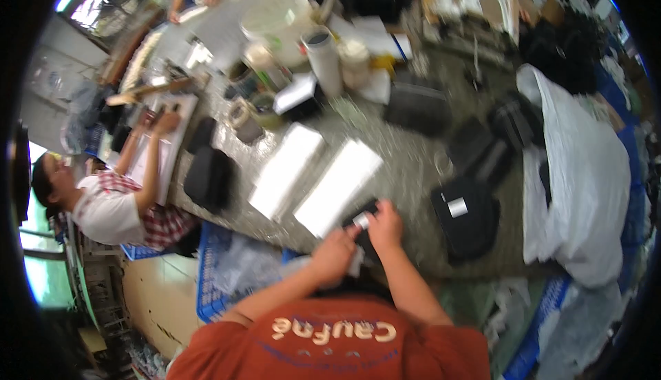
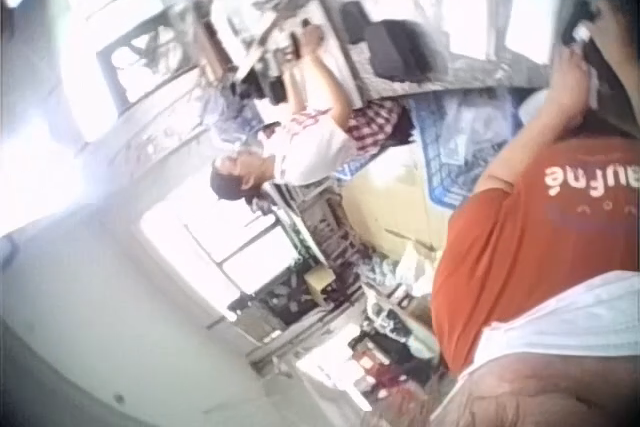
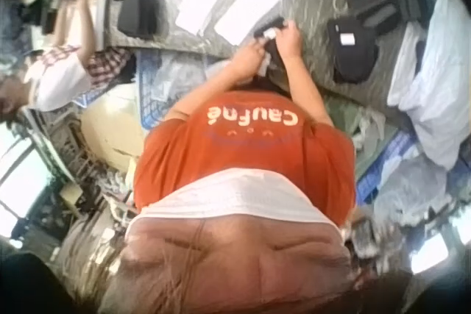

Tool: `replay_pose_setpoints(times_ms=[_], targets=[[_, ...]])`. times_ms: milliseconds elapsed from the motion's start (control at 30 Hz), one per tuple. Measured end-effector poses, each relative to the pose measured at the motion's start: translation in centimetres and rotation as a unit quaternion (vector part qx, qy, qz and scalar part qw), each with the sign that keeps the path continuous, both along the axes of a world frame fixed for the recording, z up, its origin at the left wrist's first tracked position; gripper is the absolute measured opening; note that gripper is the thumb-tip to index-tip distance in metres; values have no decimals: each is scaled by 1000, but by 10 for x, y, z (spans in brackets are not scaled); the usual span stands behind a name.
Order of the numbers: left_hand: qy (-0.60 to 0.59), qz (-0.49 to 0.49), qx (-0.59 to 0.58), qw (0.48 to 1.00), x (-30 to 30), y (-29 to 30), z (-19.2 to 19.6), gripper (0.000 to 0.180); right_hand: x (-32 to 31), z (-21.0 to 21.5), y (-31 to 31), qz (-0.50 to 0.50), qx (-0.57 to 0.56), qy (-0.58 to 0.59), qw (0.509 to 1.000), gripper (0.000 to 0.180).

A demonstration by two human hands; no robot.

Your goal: The recorder is picking up small white labels and adhering them to black shoe components at a workstation.

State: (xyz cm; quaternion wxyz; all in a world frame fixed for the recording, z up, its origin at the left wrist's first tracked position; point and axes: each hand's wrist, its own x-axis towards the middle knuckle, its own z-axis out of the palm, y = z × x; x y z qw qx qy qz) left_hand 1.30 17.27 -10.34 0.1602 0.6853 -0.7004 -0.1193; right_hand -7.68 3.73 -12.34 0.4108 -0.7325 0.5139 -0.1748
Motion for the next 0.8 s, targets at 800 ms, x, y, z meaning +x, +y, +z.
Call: replay_pose_setpoints(times_ms=[800], targets=[[359, 119, 59, 924, 4, -15, -41, 25, -88, 77, -73, -178, -273, -181, 928, 18]])
